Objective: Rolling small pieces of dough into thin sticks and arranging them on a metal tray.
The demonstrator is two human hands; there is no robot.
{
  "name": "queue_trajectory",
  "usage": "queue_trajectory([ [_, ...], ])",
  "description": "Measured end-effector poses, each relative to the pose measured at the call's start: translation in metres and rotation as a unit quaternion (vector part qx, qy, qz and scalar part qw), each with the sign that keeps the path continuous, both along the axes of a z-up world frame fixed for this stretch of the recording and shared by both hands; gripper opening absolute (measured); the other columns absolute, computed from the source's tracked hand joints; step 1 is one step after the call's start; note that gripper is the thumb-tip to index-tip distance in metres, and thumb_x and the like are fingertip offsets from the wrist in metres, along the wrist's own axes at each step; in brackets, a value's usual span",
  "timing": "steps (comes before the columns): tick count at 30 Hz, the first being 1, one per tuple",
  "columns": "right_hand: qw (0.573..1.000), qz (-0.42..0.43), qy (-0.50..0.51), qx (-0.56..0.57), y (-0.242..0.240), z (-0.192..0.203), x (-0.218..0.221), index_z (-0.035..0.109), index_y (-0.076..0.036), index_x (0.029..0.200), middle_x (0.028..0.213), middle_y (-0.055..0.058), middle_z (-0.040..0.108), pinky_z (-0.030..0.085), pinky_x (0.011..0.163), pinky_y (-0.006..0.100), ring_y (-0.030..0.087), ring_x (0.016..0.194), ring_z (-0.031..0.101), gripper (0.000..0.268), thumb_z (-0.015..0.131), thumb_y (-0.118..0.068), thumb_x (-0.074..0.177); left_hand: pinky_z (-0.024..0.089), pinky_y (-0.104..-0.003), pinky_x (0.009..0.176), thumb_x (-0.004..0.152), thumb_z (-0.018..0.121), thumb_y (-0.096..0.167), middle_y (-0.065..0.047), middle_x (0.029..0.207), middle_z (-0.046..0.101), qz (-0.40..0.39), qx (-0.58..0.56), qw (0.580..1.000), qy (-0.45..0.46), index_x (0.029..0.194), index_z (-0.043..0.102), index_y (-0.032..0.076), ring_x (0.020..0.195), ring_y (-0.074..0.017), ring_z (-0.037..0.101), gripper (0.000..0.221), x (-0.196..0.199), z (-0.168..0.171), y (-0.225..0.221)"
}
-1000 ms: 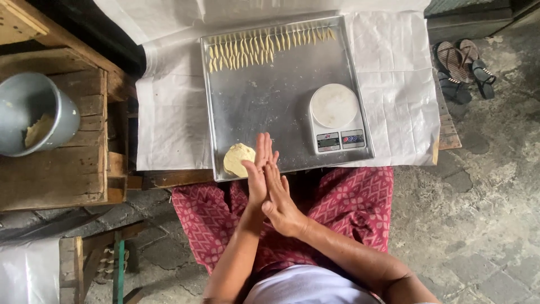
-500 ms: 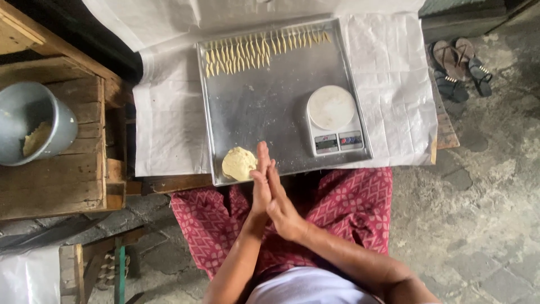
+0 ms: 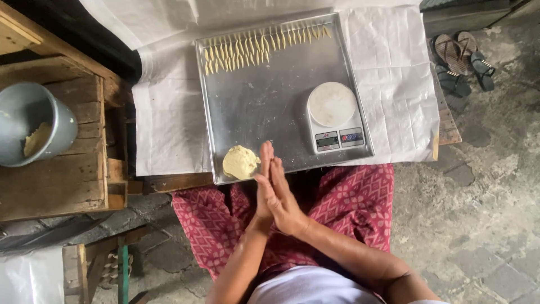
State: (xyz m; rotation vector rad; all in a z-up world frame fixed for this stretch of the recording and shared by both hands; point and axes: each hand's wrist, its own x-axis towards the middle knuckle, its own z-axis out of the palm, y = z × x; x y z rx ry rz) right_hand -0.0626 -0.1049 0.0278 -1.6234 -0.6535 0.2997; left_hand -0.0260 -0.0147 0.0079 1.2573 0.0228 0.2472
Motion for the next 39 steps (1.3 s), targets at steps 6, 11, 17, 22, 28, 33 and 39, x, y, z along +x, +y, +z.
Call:
queue_trajectory([
  [6, 0.999, 0.001, -0.047, -0.005, 0.003, -0.002, 0.009, 0.010, 0.006, 0.160, 0.169, 0.027, 0.007, 0.006, 0.126, 0.053, 0.043, 0.156, 0.002, 0.092, 0.030, -0.063, 0.103, 0.014, -0.045, 0.126, 0.101, 0.002, 0.065, -0.004, 0.173, -0.001, -0.022, 0.016, 0.999, 0.024, 0.166, -0.001, 0.016, 0.157, -0.0238, 0.001, 0.081, 0.004, 0.010, 0.002],
  [11, 0.999, -0.005, -0.049, 0.019, -0.007, -0.009, 0.010, 0.013, 0.005, 0.161, 0.170, 0.023, 0.011, 0.009, 0.125, 0.050, 0.039, 0.156, 0.007, 0.091, 0.037, -0.059, 0.101, 0.018, -0.055, 0.122, 0.088, 0.010, 0.086, -0.015, 0.171, 0.006, -0.031, -0.327, 0.943, 0.050, 0.166, 0.006, 0.019, 0.158, -0.0334, 0.006, 0.103, 0.014, -0.021, 0.012],
  [17, 0.996, -0.057, -0.071, 0.009, -0.021, -0.009, 0.041, 0.019, -0.002, 0.163, 0.169, 0.021, 0.018, 0.011, 0.125, 0.054, 0.042, 0.155, 0.011, 0.074, 0.030, -0.050, 0.108, 0.029, -0.044, 0.123, 0.084, 0.037, 0.089, -0.020, 0.168, 0.021, -0.077, -0.500, 0.862, 0.026, 0.163, 0.022, 0.012, 0.155, -0.0323, 0.020, 0.112, 0.014, -0.019, 0.020],
  [22, 0.982, -0.046, -0.146, -0.109, -0.013, -0.010, 0.034, 0.029, -0.005, 0.162, 0.169, 0.021, 0.022, 0.012, 0.122, 0.058, 0.044, 0.156, 0.012, 0.077, 0.039, -0.055, 0.104, 0.022, -0.050, 0.124, 0.084, 0.021, 0.090, -0.017, 0.169, 0.019, -0.071, -0.409, 0.909, 0.048, 0.164, 0.017, 0.014, 0.156, -0.0311, 0.016, 0.110, 0.015, -0.006, 0.015],
  [28, 0.970, -0.028, -0.163, -0.180, -0.011, -0.012, 0.019, 0.035, -0.007, 0.160, 0.168, 0.021, 0.025, 0.009, 0.120, 0.059, 0.044, 0.156, 0.011, 0.079, 0.042, -0.060, 0.101, 0.017, -0.052, 0.124, 0.089, 0.014, 0.086, -0.017, 0.171, 0.010, -0.074, -0.341, 0.935, 0.055, 0.165, 0.010, 0.016, 0.158, -0.0319, 0.006, 0.104, 0.014, -0.006, 0.015],
  [33, 0.967, -0.039, -0.163, -0.193, -0.013, -0.019, 0.023, 0.034, -0.006, 0.160, 0.168, 0.023, 0.022, 0.006, 0.120, 0.057, 0.044, 0.156, 0.008, 0.080, 0.043, -0.060, 0.102, 0.020, -0.050, 0.124, 0.089, 0.014, 0.085, -0.017, 0.170, 0.014, -0.068, -0.352, 0.931, 0.066, 0.165, 0.013, 0.016, 0.158, -0.0311, 0.008, 0.102, 0.010, -0.010, 0.011],
  [39, 0.960, -0.050, -0.204, -0.186, -0.021, -0.027, 0.035, 0.037, -0.011, 0.159, 0.166, 0.016, 0.032, 0.012, 0.119, 0.055, 0.038, 0.156, 0.018, 0.068, 0.054, -0.042, 0.101, 0.026, -0.051, 0.121, 0.086, 0.021, 0.090, -0.019, 0.169, 0.017, -0.056, -0.433, 0.897, 0.063, 0.164, 0.017, 0.017, 0.156, -0.0329, 0.015, 0.108, 0.017, -0.015, 0.023],
])
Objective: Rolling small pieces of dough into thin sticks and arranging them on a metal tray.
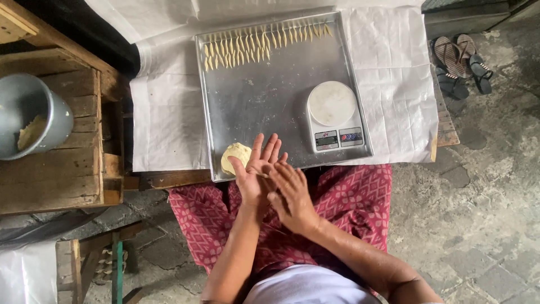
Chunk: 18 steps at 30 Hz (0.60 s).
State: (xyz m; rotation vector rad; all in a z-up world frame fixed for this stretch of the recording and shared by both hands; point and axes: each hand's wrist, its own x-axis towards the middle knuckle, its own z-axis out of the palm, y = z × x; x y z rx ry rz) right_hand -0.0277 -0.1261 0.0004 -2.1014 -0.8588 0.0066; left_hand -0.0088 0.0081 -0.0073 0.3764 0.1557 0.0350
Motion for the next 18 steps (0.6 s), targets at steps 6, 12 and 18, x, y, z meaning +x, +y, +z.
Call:
queue_trajectory([
  [6, 0.997, -0.061, -0.023, 0.043, -0.001, 0.020, 0.025, 0.074, -0.014, 0.116, 0.103, 0.001, 0.065, 0.047, 0.084, 0.038, 0.024, 0.093, 0.065, 0.033, 0.069, -0.004, 0.085, 0.032, -0.047, 0.119, 0.085, 0.019, 0.090, -0.017, 0.167, 0.025, 0.002, 0.027, 0.999, 0.040, 0.164, 0.020, 0.016, 0.155, -0.0301, 0.022, 0.108, 0.002, -0.008, -0.006],
  [12, 0.998, -0.063, 0.014, -0.019, -0.005, -0.003, 0.029, 0.078, -0.025, 0.103, 0.091, -0.007, 0.065, 0.047, 0.083, 0.036, 0.017, 0.083, 0.066, 0.028, 0.079, -0.014, 0.078, 0.036, -0.041, 0.116, 0.086, 0.016, 0.087, -0.011, 0.166, 0.031, 0.001, 0.108, 0.992, 0.069, 0.163, 0.024, 0.018, 0.153, -0.0248, 0.027, 0.104, 0.002, -0.018, -0.009],
  [18, 0.996, -0.062, 0.062, 0.011, 0.000, 0.001, 0.036, 0.078, -0.016, 0.100, 0.088, 0.001, 0.068, 0.049, 0.078, 0.037, 0.026, 0.083, 0.070, 0.019, 0.074, -0.007, 0.083, 0.041, -0.037, 0.112, 0.088, 0.013, 0.084, -0.005, 0.166, 0.032, -0.010, 0.147, 0.983, 0.106, 0.163, 0.027, 0.022, 0.153, -0.0221, 0.028, 0.098, 0.004, -0.021, -0.007],
])
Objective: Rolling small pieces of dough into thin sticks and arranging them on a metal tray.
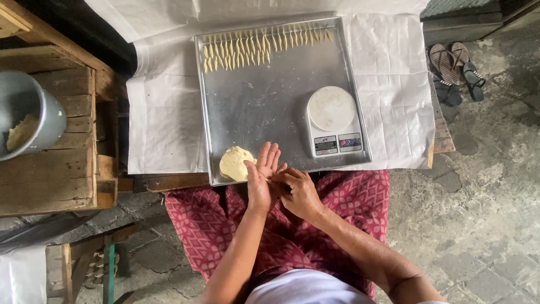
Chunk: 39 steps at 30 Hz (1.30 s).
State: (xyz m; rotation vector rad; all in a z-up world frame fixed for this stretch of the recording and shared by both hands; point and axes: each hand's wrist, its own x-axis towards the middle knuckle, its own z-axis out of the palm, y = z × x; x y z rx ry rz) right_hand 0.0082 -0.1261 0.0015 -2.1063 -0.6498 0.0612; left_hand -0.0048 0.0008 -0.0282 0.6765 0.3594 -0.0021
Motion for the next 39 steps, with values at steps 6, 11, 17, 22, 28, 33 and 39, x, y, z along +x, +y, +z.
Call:
queue_trajectory([
  [6, 0.992, -0.008, 0.108, 0.068, 0.001, -0.025, 0.017, 0.080, -0.015, 0.093, 0.081, 0.002, 0.070, 0.053, 0.070, 0.032, 0.023, 0.072, 0.070, 0.018, 0.073, -0.002, 0.082, 0.043, -0.035, 0.111, 0.090, 0.010, 0.082, -0.005, 0.166, 0.034, 0.021, 0.021, 0.999, 0.038, 0.162, 0.028, 0.021, 0.152, -0.0233, 0.030, 0.096, 0.001, -0.024, 0.002],
  [11, 0.966, -0.129, 0.218, 0.062, 0.006, -0.042, 0.063, 0.078, -0.002, 0.094, 0.082, 0.017, 0.070, 0.054, 0.070, 0.037, 0.024, 0.072, 0.067, 0.012, 0.072, -0.010, 0.088, 0.028, -0.055, 0.117, 0.103, 0.025, 0.065, -0.012, 0.164, 0.036, 0.014, 0.239, 0.970, 0.036, 0.160, 0.035, 0.018, 0.153, -0.0336, 0.026, 0.074, -0.002, -0.068, 0.008],
  [17, 0.933, -0.263, 0.229, 0.091, 0.036, -0.101, 0.188, 0.078, -0.016, 0.088, 0.072, 0.001, 0.062, 0.039, 0.061, 0.029, 0.012, 0.064, 0.049, 0.017, 0.076, -0.033, 0.089, 0.056, -0.037, 0.094, 0.098, 0.054, 0.051, 0.000, 0.112, 0.074, -0.043, 0.632, 0.774, 0.002, 0.133, 0.066, 0.020, 0.105, -0.0212, 0.070, 0.049, -0.003, -0.125, 0.005],
  [22, 0.928, -0.308, 0.206, 0.034, 0.075, -0.140, 0.287, 0.080, -0.015, 0.089, 0.077, 0.005, 0.071, 0.042, 0.061, 0.036, 0.017, 0.069, 0.059, 0.023, 0.071, -0.035, 0.082, 0.059, -0.036, 0.069, 0.099, 0.060, 0.045, -0.002, 0.094, 0.074, -0.023, 0.653, 0.756, -0.039, 0.118, 0.073, 0.017, 0.081, -0.0234, 0.073, 0.036, 0.011, -0.101, 0.007],
  [28, 0.928, -0.317, 0.190, -0.050, 0.103, -0.162, 0.346, 0.083, -0.014, 0.093, 0.080, 0.004, 0.076, 0.051, 0.065, 0.036, 0.022, 0.070, 0.068, 0.025, 0.068, -0.031, 0.082, 0.059, -0.034, 0.063, 0.100, 0.053, 0.048, -0.004, 0.095, 0.075, -0.016, 0.672, 0.739, -0.034, 0.110, 0.072, 0.012, 0.077, -0.0218, 0.074, 0.042, 0.017, -0.095, 0.005],
  [33, 0.899, -0.337, 0.238, -0.144, 0.125, -0.165, 0.375, 0.082, -0.023, 0.094, 0.088, -0.006, 0.079, 0.049, 0.075, 0.036, 0.019, 0.076, 0.069, 0.027, 0.063, -0.038, 0.081, 0.055, -0.030, 0.060, 0.101, 0.054, 0.041, -0.009, 0.097, 0.076, 0.016, 0.687, 0.723, -0.068, 0.108, 0.069, 0.006, 0.077, -0.0215, 0.072, 0.038, 0.029, -0.069, 0.011],
  [39, 0.886, -0.371, 0.225, -0.162, 0.142, -0.169, 0.396, 0.084, -0.025, 0.088, 0.069, -0.004, 0.072, 0.036, 0.096, 0.042, 0.018, 0.067, 0.058, 0.024, 0.062, -0.028, 0.081, 0.056, -0.031, 0.060, 0.101, 0.054, 0.040, -0.010, 0.093, 0.076, 0.008, 0.662, 0.746, -0.069, 0.106, 0.069, 0.004, 0.076, -0.0233, 0.072, 0.039, 0.035, -0.064, 0.015],
])
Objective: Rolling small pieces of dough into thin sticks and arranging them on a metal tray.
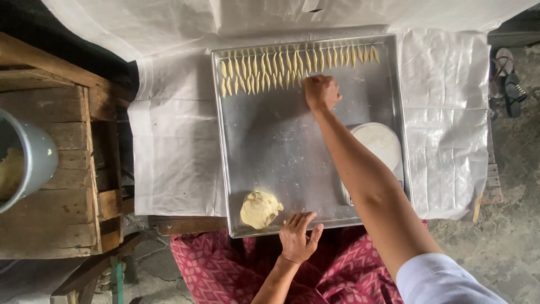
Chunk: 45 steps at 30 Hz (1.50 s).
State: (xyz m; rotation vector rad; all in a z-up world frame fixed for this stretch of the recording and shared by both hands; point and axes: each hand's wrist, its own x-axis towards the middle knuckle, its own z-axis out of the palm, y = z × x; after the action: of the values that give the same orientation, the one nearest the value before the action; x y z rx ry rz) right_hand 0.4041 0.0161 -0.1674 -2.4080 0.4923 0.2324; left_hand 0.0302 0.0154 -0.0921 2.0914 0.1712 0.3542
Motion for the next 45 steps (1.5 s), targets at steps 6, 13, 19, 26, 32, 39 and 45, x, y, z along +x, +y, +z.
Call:
queue_trajectory([
  [6, 0.994, 0.060, -0.042, -0.079, -0.001, -0.024, 0.006, 0.082, -0.023, 0.090, 0.109, 0.001, 0.068, 0.037, 0.093, 0.041, 0.021, 0.096, 0.058, 0.020, 0.063, -0.025, 0.086, 0.054, -0.030, 0.059, 0.101, 0.054, 0.041, -0.008, 0.093, 0.074, -0.002, -0.005, 1.000, 0.026, 0.106, 0.069, 0.006, 0.074, -0.0207, 0.070, 0.039, 0.001, -0.003, -0.001],
  [13, 0.991, 0.081, -0.073, -0.075, -0.006, -0.027, 0.003, 0.082, -0.022, 0.089, 0.108, 0.001, 0.066, 0.035, 0.094, 0.043, 0.021, 0.098, 0.058, 0.018, 0.068, -0.033, 0.087, 0.055, -0.031, 0.060, 0.101, 0.054, 0.038, -0.008, 0.092, 0.075, 0.002, -0.011, 1.000, 0.021, 0.105, 0.068, 0.006, 0.075, -0.0220, 0.071, 0.036, 0.000, -0.003, -0.001],
  [19, 0.987, 0.118, -0.088, -0.056, -0.020, -0.034, -0.018, 0.078, -0.018, 0.097, 0.114, 0.004, 0.064, 0.037, 0.093, 0.044, 0.023, 0.102, 0.057, 0.023, 0.062, -0.034, 0.094, 0.056, -0.031, 0.061, 0.101, 0.055, 0.038, -0.008, 0.093, 0.075, 0.010, -0.008, 1.000, 0.027, 0.105, 0.068, 0.006, 0.077, -0.0226, 0.071, 0.034, -0.005, -0.007, -0.003],
  [26, 0.937, 0.243, -0.251, -0.022, -0.041, -0.025, -0.144, 0.073, -0.009, 0.087, 0.091, 0.010, 0.071, 0.055, 0.069, 0.038, 0.025, 0.079, 0.064, 0.004, 0.072, -0.007, 0.083, 0.056, -0.033, 0.061, 0.101, 0.054, 0.039, -0.008, 0.096, 0.075, 0.032, -0.025, 0.995, 0.096, 0.104, 0.071, 0.006, 0.070, -0.0242, 0.072, 0.038, -0.008, -0.004, -0.004],
  [32, 0.901, 0.352, -0.250, 0.048, -0.060, -0.027, -0.263, 0.070, -0.013, 0.077, 0.085, 0.006, 0.070, 0.051, 0.063, 0.035, 0.023, 0.075, 0.062, 0.006, 0.069, -0.015, 0.083, 0.049, -0.028, 0.062, 0.097, 0.059, 0.023, -0.004, 0.076, 0.063, 0.078, -0.255, 0.959, 0.102, 0.111, 0.072, -0.003, 0.065, -0.0139, 0.056, 0.032, -0.021, -0.012, 0.005],
  [39, 0.875, 0.439, -0.174, 0.104, -0.059, 0.008, -0.322, 0.063, -0.012, 0.077, 0.070, 0.000, 0.068, 0.053, 0.042, 0.030, 0.011, 0.049, 0.058, 0.019, 0.065, -0.017, 0.095, 0.064, -0.027, 0.070, 0.097, 0.061, 0.022, -0.011, 0.105, 0.078, 0.151, -0.049, 0.981, 0.111, 0.118, 0.070, 0.005, 0.085, -0.0188, 0.076, 0.028, -0.029, -0.009, 0.050],
  [45, 0.927, 0.368, -0.053, 0.044, -0.052, 0.007, -0.336, 0.076, -0.021, 0.089, 0.076, 0.005, 0.074, 0.054, 0.061, 0.051, 0.031, 0.070, 0.073, 0.020, 0.073, -0.039, 0.084, 0.063, -0.041, 0.068, 0.091, 0.071, 0.021, -0.011, 0.091, 0.073, 0.161, 0.063, 0.981, 0.093, 0.106, 0.073, 0.013, 0.084, -0.0327, 0.075, 0.018, -0.033, -0.029, 0.063],
])
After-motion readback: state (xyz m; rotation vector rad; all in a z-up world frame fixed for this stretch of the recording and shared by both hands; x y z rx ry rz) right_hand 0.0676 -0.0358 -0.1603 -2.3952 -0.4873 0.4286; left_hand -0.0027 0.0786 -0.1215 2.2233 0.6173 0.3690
